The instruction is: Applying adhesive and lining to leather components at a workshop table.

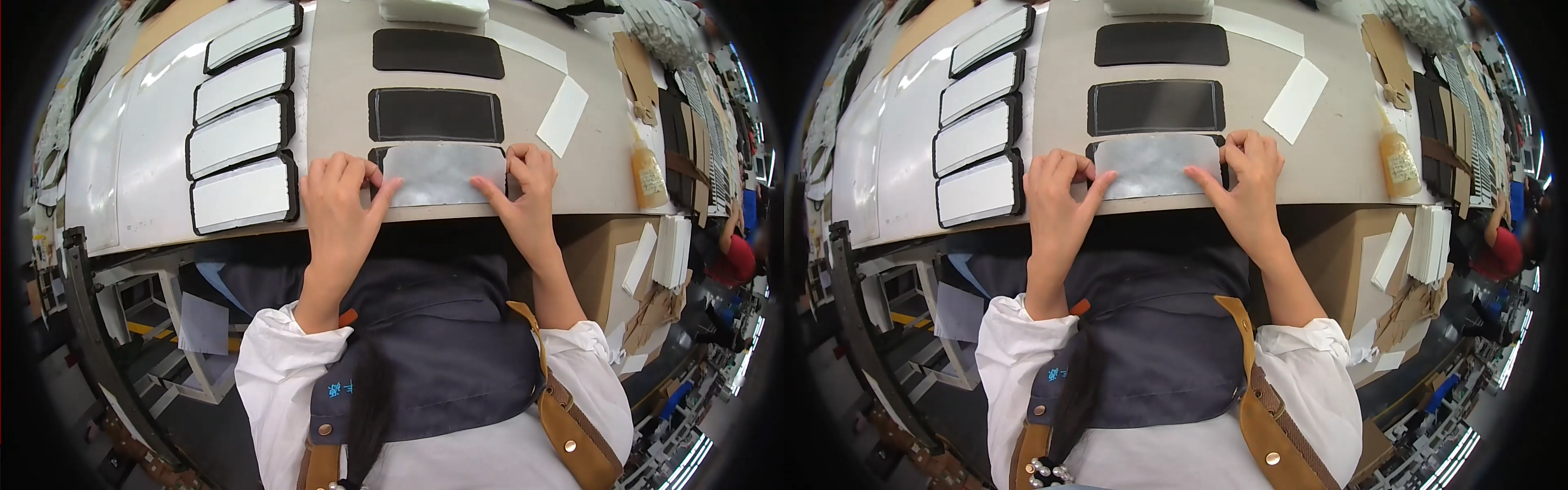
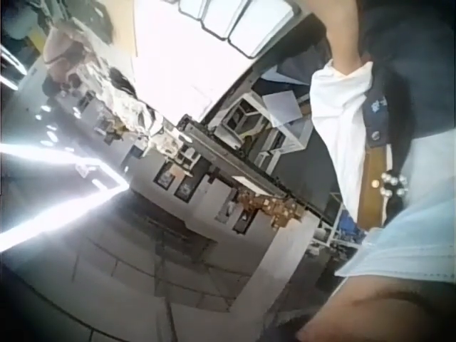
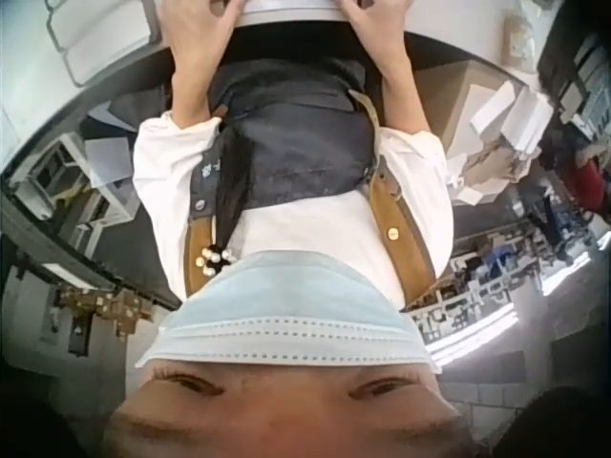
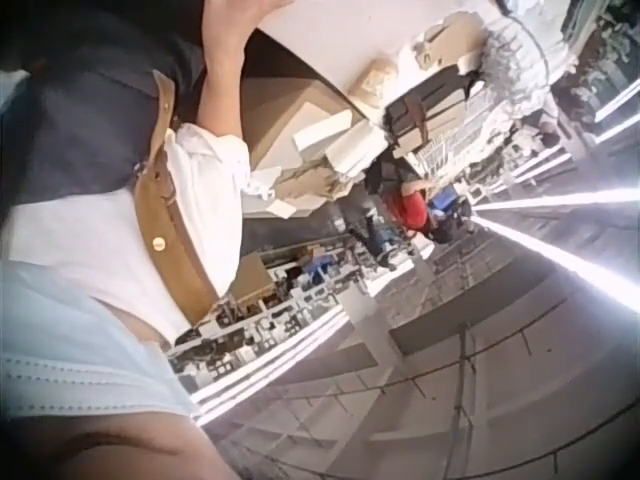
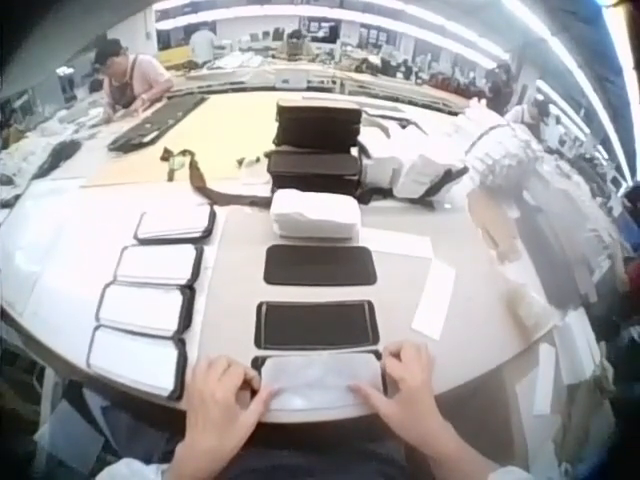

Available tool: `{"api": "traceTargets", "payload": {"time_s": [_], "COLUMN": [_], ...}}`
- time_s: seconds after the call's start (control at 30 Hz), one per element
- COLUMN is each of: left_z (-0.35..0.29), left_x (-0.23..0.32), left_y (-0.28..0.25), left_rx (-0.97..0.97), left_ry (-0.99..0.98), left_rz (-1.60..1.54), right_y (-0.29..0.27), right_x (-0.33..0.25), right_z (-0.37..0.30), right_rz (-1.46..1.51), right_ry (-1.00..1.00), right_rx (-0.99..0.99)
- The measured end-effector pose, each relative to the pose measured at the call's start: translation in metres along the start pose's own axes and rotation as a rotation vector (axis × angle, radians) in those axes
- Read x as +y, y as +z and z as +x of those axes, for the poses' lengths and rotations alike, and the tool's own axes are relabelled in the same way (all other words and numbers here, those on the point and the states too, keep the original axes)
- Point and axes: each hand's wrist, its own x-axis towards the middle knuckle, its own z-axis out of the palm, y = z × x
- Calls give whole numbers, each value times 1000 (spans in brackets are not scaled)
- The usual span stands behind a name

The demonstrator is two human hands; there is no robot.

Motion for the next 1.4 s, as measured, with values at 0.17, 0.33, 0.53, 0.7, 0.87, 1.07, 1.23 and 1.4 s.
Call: {"api": "traceTargets", "payload": {"time_s": [0.17, 0.33, 0.53, 0.7, 0.87, 1.07, 1.23, 1.4], "left_z": [1, 4, 5, 5, 7, 6, -3, -10], "left_x": [3, 2, 2, 2, 4, -3, 18, 25], "left_y": [-1, -1, 1, 3, 0, 1, 16, 10], "left_rx": [2, 8, -1, 11, -2, 37, -63, -318], "left_ry": [-8, -53, -44, -40, -36, -103, 313, 312], "left_rz": [26, -1, 59, 67, 70, -66, 69, 79], "right_y": [-1, -3, -3, -1, -1, -8, 1, -7], "right_x": [-2, -1, -2, -1, 0, 0, -28, -40], "right_z": [1, 1, 1, 2, 2, 0, -7, -17], "right_rz": [-17, -68, -79, -81, -94, -117, -157, -295], "right_ry": [-22, 12, 3, 7, 0, 56, -238, -222], "right_rx": [20, 32, 34, 42, 33, 59, -154, -461]}}
